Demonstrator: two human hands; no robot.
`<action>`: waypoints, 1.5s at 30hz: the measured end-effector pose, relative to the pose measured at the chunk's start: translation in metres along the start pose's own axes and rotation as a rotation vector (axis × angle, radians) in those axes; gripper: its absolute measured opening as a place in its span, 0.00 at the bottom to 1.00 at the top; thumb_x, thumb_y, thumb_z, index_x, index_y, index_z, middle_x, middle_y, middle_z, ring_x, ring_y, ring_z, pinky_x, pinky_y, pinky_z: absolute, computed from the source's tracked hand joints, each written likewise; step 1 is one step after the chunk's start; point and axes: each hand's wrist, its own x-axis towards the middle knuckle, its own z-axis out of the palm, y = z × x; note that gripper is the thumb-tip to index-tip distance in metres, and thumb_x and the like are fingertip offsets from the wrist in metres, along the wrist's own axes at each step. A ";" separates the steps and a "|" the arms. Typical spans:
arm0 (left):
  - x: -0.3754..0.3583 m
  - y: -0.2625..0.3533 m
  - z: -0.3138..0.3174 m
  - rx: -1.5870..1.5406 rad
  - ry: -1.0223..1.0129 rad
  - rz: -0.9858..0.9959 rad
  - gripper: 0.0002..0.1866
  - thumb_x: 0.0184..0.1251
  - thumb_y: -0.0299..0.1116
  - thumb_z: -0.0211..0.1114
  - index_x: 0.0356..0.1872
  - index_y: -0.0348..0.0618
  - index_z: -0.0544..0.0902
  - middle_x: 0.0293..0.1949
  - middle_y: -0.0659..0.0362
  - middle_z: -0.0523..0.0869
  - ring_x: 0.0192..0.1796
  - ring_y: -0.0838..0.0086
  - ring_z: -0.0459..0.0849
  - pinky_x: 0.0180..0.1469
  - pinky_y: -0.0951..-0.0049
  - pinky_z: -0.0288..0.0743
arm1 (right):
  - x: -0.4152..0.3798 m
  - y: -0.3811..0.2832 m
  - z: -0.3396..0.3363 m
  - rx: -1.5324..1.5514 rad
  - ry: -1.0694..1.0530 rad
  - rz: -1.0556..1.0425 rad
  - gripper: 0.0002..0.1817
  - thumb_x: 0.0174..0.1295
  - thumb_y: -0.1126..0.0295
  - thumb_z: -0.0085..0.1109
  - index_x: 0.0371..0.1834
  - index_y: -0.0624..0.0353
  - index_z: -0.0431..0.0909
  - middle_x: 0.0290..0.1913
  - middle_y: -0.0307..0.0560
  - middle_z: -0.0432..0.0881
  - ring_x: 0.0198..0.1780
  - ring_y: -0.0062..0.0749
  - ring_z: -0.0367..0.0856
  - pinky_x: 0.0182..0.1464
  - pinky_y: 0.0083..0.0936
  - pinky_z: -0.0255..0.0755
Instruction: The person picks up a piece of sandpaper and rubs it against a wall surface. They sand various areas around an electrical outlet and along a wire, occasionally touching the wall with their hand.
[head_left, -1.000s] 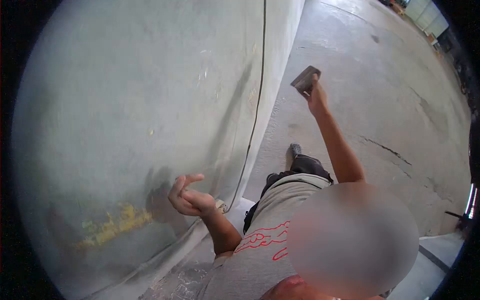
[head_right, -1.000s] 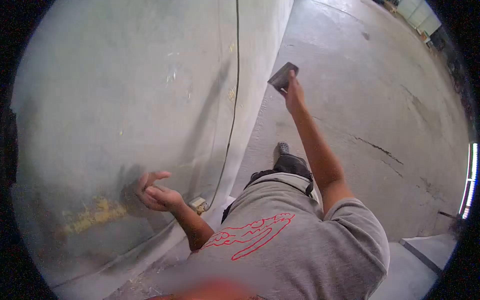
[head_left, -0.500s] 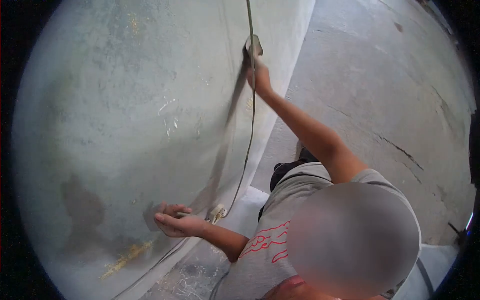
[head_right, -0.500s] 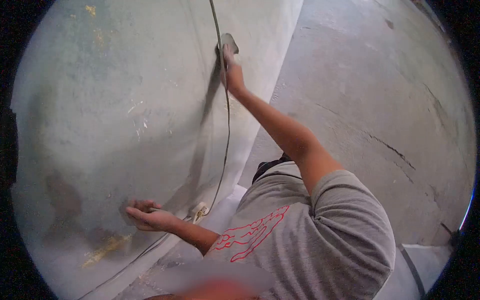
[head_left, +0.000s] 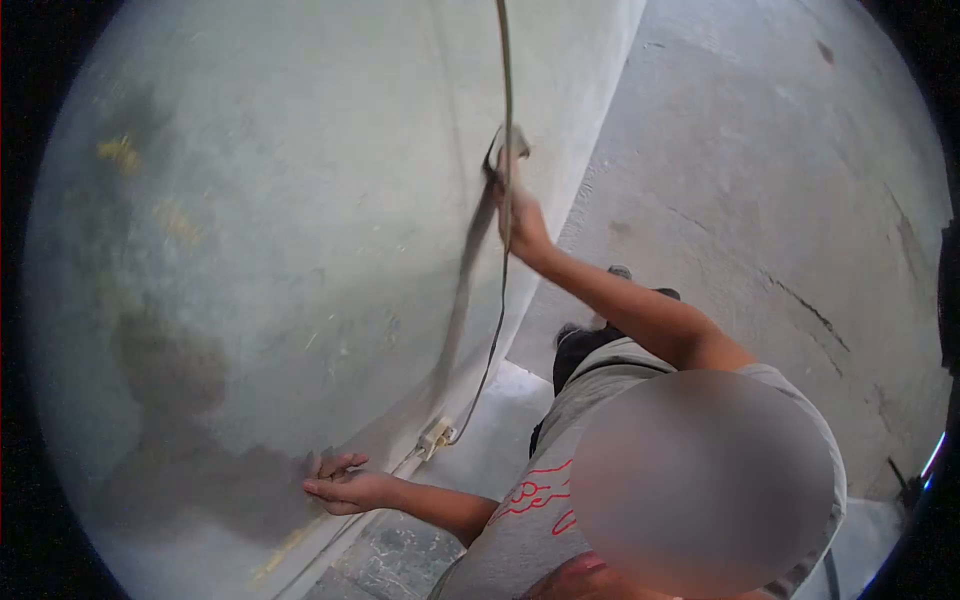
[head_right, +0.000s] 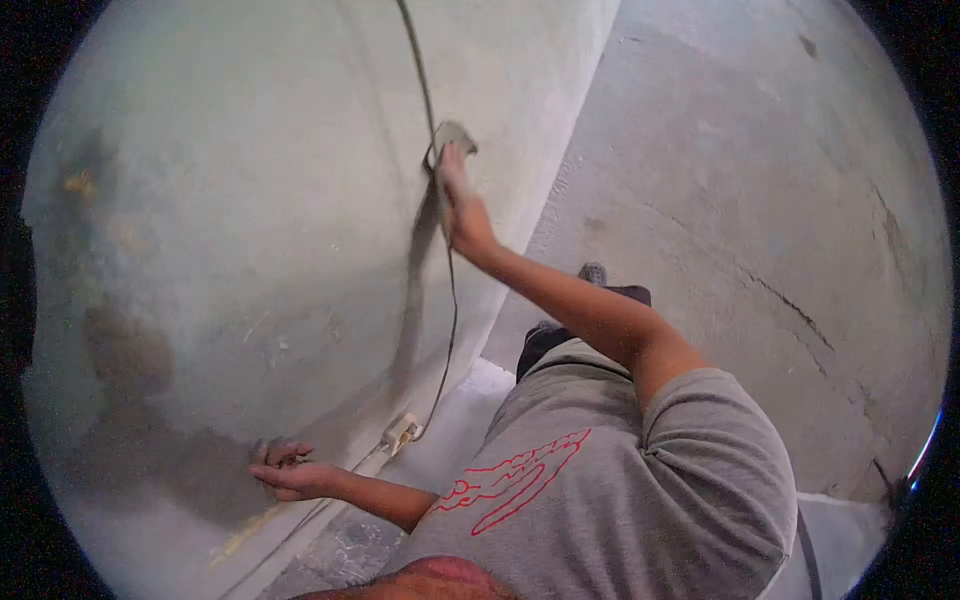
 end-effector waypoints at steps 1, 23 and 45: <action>0.000 0.001 0.008 0.013 0.002 -0.004 0.25 0.75 0.47 0.41 0.31 0.33 0.75 0.11 0.60 0.72 0.10 0.80 0.65 0.15 0.83 0.61 | 0.000 -0.001 -0.001 -0.018 -0.002 -0.050 0.29 0.65 0.80 0.39 0.71 0.64 0.47 0.73 0.61 0.44 0.74 0.46 0.42 0.72 0.32 0.43; 0.020 -0.024 -0.014 -0.039 -0.206 0.004 0.34 0.74 0.54 0.36 0.29 0.30 0.77 0.11 0.57 0.75 0.09 0.76 0.70 0.08 0.83 0.65 | 0.057 0.042 -0.009 0.123 0.227 -0.020 0.28 0.69 0.71 0.38 0.71 0.62 0.47 0.71 0.61 0.52 0.73 0.44 0.51 0.70 0.26 0.46; 0.036 -0.096 -0.099 -0.434 -0.401 0.294 0.25 0.76 0.42 0.35 0.26 0.34 0.73 0.12 0.59 0.73 0.09 0.76 0.72 0.12 0.81 0.66 | -0.064 0.044 0.071 -0.020 0.126 0.032 0.39 0.71 0.47 0.23 0.70 0.72 0.36 0.73 0.65 0.34 0.75 0.50 0.29 0.73 0.33 0.30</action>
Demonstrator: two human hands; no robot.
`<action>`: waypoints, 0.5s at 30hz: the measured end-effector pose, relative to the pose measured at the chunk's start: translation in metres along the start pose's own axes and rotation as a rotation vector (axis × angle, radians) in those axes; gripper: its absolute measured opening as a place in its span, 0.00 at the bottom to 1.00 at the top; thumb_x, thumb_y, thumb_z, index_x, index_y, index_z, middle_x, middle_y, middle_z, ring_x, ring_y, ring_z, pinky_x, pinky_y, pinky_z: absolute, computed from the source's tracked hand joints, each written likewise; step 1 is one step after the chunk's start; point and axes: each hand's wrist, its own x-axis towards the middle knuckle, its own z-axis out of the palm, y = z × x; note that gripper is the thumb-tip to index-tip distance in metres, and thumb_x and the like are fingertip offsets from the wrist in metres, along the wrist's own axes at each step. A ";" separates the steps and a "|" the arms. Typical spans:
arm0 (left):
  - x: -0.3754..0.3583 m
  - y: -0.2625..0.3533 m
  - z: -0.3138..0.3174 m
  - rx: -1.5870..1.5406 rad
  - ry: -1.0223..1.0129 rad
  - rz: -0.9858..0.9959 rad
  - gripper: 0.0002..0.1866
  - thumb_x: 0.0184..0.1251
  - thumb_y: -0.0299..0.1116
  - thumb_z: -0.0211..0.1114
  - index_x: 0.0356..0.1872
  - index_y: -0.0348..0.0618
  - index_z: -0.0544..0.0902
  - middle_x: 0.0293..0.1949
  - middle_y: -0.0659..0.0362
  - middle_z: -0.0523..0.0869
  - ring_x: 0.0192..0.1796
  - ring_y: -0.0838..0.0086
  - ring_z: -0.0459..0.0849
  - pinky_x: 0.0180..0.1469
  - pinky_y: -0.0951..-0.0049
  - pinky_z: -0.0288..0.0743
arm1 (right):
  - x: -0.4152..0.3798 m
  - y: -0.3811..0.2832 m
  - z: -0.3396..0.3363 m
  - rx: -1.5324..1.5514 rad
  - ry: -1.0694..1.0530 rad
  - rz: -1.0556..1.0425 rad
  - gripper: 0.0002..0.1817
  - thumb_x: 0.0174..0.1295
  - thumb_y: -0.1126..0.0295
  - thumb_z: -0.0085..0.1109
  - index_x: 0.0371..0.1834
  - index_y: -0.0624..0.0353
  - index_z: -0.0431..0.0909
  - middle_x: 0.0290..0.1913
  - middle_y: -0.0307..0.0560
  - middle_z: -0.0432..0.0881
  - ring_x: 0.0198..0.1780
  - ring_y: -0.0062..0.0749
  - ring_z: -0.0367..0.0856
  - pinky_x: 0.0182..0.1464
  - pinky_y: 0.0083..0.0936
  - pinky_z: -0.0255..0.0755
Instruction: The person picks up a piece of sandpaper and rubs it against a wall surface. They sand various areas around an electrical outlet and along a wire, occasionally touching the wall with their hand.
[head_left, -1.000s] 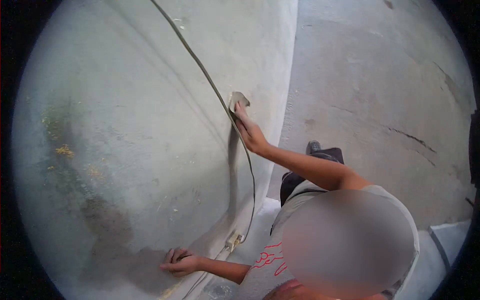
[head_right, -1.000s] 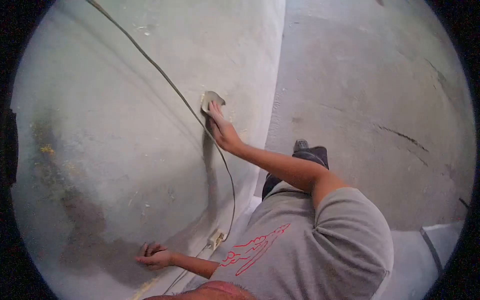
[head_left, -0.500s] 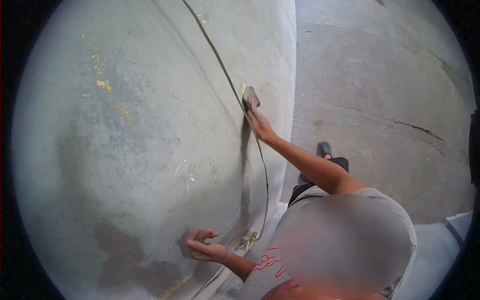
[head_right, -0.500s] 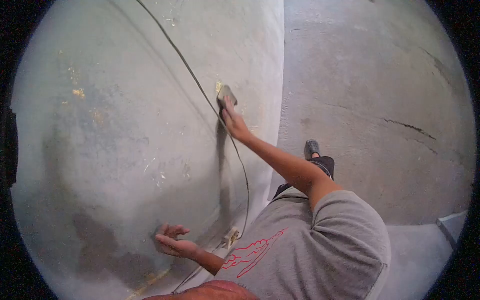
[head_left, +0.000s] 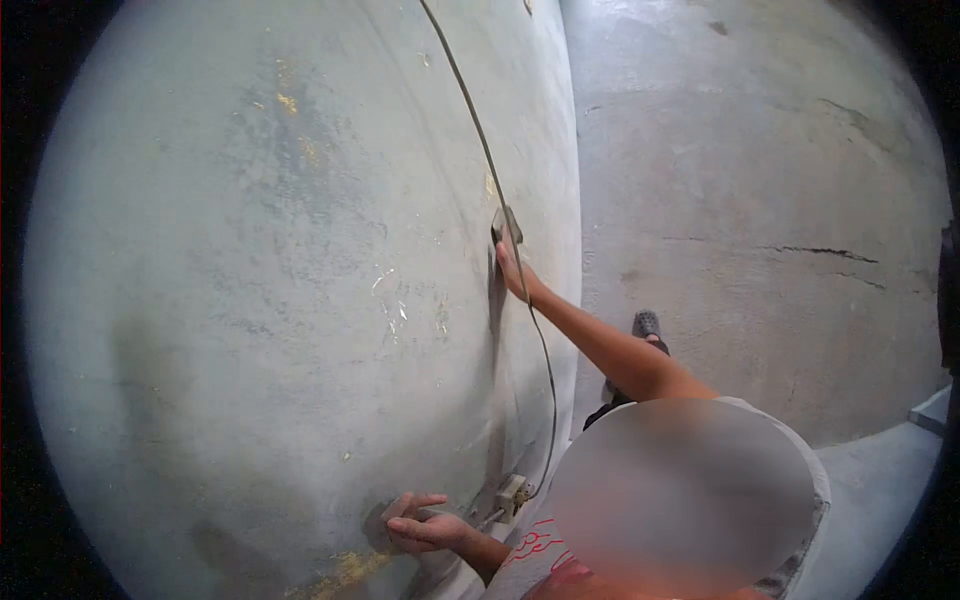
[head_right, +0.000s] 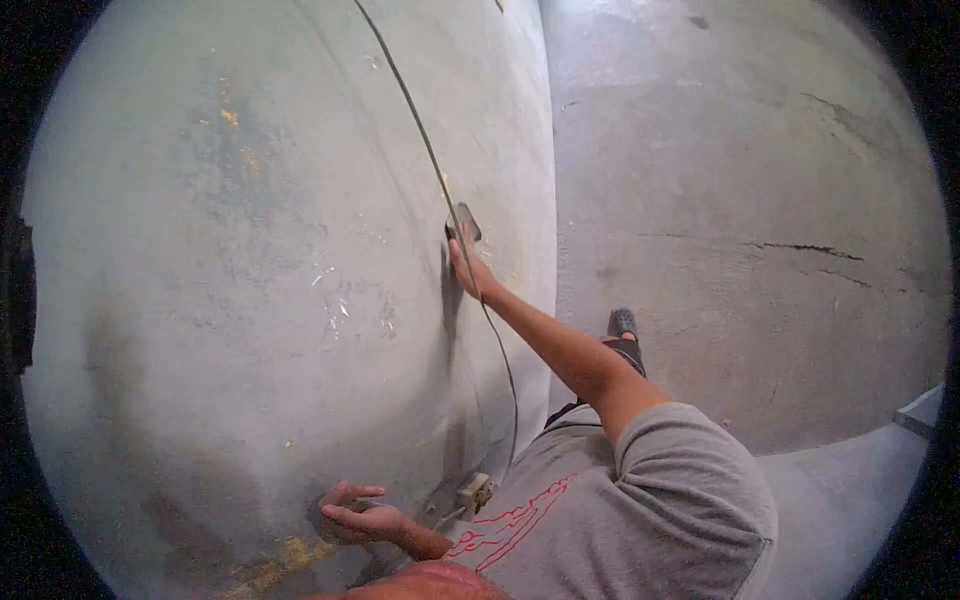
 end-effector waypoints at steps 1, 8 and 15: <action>0.002 0.000 0.001 -0.014 0.006 0.001 0.25 0.76 0.42 0.35 0.26 0.34 0.73 0.12 0.59 0.73 0.09 0.76 0.72 0.12 0.81 0.66 | -0.003 -0.005 0.000 -0.030 0.016 -0.005 0.39 0.71 0.47 0.23 0.70 0.73 0.35 0.73 0.65 0.34 0.75 0.51 0.29 0.73 0.33 0.30; 0.014 0.007 0.020 0.023 0.090 -0.118 0.29 0.75 0.49 0.38 0.25 0.35 0.75 0.11 0.60 0.71 0.09 0.77 0.67 0.15 0.79 0.67 | 0.022 0.001 -0.004 -0.103 -0.003 -0.062 0.41 0.70 0.44 0.20 0.70 0.72 0.33 0.74 0.60 0.34 0.76 0.41 0.29 0.73 0.28 0.27; 0.026 0.025 0.060 0.232 0.220 -0.234 0.28 0.75 0.50 0.34 0.26 0.36 0.71 0.10 0.60 0.71 0.08 0.77 0.69 0.09 0.83 0.63 | 0.116 0.019 -0.035 0.036 0.110 0.081 0.44 0.69 0.41 0.18 0.70 0.74 0.35 0.74 0.64 0.31 0.75 0.46 0.26 0.74 0.30 0.26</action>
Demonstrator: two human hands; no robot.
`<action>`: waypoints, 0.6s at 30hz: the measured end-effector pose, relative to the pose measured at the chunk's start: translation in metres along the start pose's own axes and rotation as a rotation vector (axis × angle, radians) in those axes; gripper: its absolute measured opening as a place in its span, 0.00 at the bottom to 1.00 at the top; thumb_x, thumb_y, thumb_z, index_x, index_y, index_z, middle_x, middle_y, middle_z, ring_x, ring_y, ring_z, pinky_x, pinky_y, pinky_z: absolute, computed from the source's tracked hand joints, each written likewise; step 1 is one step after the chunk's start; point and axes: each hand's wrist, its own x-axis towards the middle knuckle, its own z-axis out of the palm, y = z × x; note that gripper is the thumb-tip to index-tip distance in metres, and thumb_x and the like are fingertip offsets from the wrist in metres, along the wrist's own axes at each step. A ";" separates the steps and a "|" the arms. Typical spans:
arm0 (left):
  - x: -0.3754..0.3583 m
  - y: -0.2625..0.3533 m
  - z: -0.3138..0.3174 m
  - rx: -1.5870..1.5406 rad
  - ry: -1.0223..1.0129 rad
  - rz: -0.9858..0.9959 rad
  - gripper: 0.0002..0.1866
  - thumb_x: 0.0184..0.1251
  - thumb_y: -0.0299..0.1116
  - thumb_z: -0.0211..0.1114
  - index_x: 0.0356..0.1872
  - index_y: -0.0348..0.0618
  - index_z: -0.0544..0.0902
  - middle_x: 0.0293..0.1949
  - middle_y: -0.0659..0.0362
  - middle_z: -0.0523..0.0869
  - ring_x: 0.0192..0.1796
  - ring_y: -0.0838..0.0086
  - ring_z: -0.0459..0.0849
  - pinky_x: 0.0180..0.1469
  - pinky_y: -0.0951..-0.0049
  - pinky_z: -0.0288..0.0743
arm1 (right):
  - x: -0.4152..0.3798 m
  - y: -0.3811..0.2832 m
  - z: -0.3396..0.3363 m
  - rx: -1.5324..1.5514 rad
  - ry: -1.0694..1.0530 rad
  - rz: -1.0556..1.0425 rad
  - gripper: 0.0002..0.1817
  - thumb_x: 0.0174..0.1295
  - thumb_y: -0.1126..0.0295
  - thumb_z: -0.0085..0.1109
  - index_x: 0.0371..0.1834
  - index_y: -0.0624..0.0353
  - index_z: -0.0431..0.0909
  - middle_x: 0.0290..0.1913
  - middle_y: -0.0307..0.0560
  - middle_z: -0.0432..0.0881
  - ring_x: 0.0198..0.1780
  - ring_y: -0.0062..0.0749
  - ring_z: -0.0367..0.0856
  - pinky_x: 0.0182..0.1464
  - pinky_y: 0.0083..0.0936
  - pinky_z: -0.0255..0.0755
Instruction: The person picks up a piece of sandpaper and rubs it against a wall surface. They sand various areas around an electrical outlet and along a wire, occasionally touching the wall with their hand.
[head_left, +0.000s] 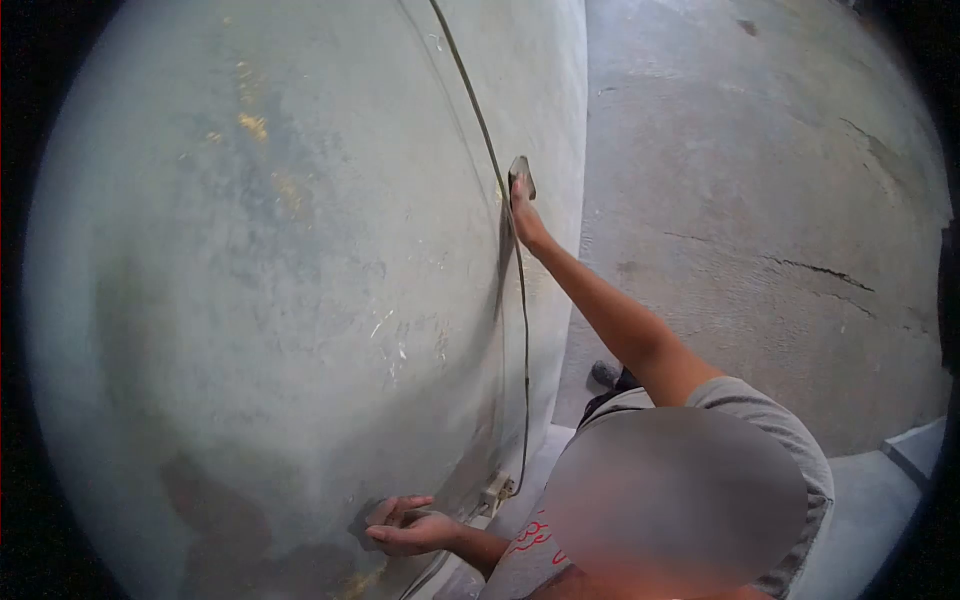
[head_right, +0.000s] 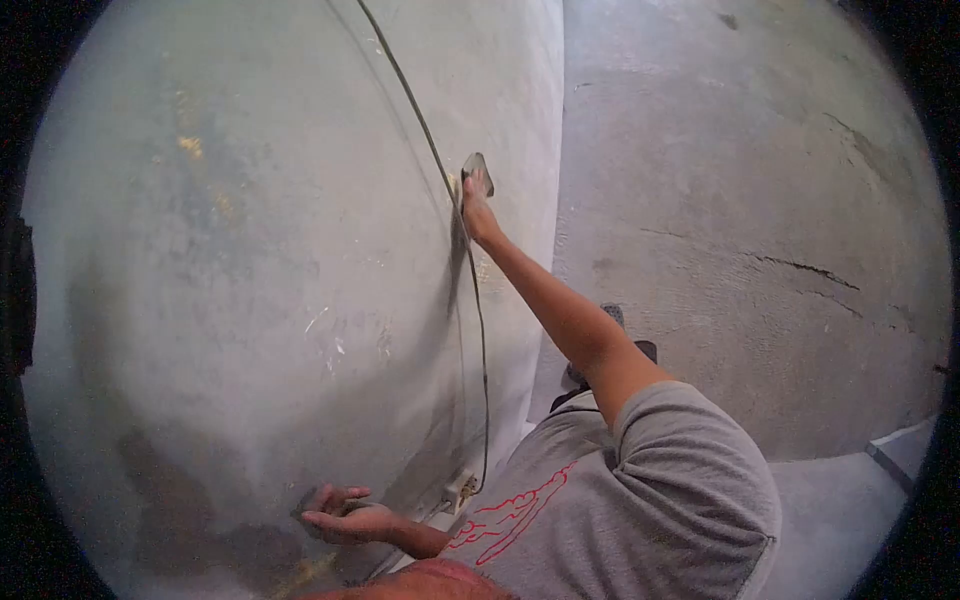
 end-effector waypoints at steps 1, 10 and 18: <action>0.002 0.002 0.007 0.019 -0.004 0.001 0.28 0.75 0.50 0.34 0.26 0.36 0.71 0.10 0.60 0.71 0.08 0.77 0.69 0.09 0.83 0.63 | 0.006 -0.001 -0.003 -0.021 0.010 0.005 0.44 0.69 0.41 0.18 0.70 0.74 0.36 0.73 0.64 0.32 0.75 0.46 0.27 0.74 0.30 0.26; 0.005 0.021 0.054 0.231 0.163 -0.009 0.33 0.74 0.55 0.34 0.19 0.39 0.73 0.05 0.63 0.67 0.06 0.82 0.62 0.10 0.84 0.60 | -0.075 -0.057 -0.016 -0.071 -0.229 0.007 0.36 0.72 0.51 0.27 0.71 0.69 0.32 0.74 0.63 0.30 0.75 0.50 0.26 0.73 0.35 0.31; 0.012 0.008 0.037 0.306 0.152 -0.122 0.40 0.71 0.63 0.30 0.18 0.38 0.76 0.08 0.61 0.70 0.09 0.79 0.66 0.10 0.80 0.60 | 0.034 -0.041 -0.024 -0.025 -0.031 0.054 0.38 0.71 0.47 0.21 0.71 0.69 0.35 0.73 0.66 0.36 0.74 0.57 0.31 0.73 0.35 0.31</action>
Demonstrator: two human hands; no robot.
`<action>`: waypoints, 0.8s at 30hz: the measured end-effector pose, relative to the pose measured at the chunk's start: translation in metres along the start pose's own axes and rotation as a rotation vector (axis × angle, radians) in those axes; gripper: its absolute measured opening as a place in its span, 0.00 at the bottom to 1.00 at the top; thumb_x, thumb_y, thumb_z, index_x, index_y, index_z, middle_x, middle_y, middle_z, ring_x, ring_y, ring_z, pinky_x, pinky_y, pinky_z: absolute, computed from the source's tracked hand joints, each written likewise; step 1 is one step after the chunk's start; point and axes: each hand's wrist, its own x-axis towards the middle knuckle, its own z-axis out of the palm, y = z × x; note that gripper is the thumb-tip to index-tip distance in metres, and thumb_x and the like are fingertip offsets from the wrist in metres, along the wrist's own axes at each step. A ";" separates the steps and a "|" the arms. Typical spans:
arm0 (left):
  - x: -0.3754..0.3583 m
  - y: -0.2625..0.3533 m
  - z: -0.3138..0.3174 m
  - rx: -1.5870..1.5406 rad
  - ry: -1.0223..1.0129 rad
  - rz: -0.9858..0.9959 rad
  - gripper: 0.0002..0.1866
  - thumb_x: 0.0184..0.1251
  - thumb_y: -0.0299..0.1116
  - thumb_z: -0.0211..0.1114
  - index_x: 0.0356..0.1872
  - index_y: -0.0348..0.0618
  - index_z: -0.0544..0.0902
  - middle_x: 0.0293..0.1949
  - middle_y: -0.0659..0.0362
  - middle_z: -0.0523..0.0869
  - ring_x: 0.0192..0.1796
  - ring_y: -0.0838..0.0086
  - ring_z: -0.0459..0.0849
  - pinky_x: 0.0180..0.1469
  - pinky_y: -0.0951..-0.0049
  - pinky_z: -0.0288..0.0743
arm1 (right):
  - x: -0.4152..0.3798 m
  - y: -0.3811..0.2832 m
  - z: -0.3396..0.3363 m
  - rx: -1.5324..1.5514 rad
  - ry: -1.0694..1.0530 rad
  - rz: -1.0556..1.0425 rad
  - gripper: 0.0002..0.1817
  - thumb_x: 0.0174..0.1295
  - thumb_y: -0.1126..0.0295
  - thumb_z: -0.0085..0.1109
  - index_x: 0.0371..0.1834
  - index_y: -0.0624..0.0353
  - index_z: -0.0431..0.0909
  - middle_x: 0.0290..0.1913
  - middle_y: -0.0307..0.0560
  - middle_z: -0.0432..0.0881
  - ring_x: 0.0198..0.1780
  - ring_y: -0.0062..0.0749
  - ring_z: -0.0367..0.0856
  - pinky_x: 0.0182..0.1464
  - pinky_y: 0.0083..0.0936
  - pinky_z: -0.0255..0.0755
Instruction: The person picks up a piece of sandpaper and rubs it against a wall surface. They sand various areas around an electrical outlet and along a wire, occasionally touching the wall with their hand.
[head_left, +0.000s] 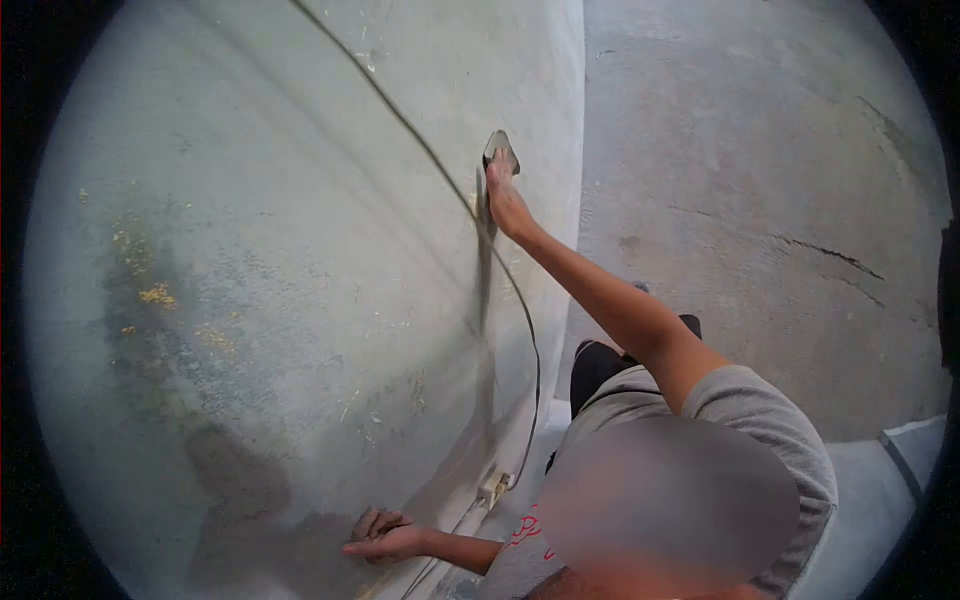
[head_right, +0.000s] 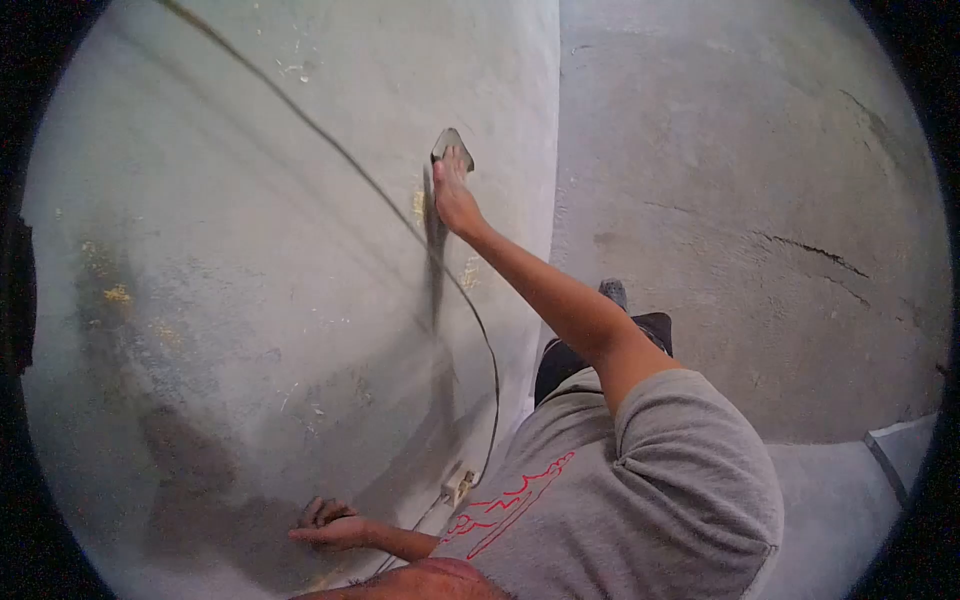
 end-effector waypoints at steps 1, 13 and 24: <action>-0.001 0.004 0.002 -0.015 0.001 -0.001 0.40 0.71 0.63 0.30 0.18 0.38 0.76 0.08 0.61 0.70 0.09 0.79 0.66 0.10 0.80 0.60 | -0.003 0.002 0.003 -0.001 0.007 -0.014 0.38 0.71 0.47 0.21 0.71 0.69 0.35 0.73 0.66 0.36 0.74 0.57 0.31 0.73 0.35 0.31; 0.002 0.009 -0.003 0.105 -0.104 -0.002 0.44 0.71 0.62 0.26 0.17 0.33 0.79 0.07 0.56 0.73 0.07 0.76 0.70 0.08 0.82 0.65 | -0.040 -0.004 0.002 -0.009 -0.069 0.012 0.38 0.71 0.46 0.23 0.71 0.70 0.35 0.74 0.63 0.34 0.75 0.50 0.30 0.73 0.33 0.32; -0.001 0.013 0.002 0.170 -0.065 0.006 0.46 0.71 0.62 0.26 0.24 0.28 0.81 0.06 0.55 0.73 0.06 0.79 0.66 0.07 0.84 0.63 | -0.091 0.012 0.010 -0.009 -0.198 0.111 0.40 0.71 0.45 0.21 0.70 0.72 0.34 0.73 0.66 0.34 0.75 0.53 0.31 0.73 0.35 0.31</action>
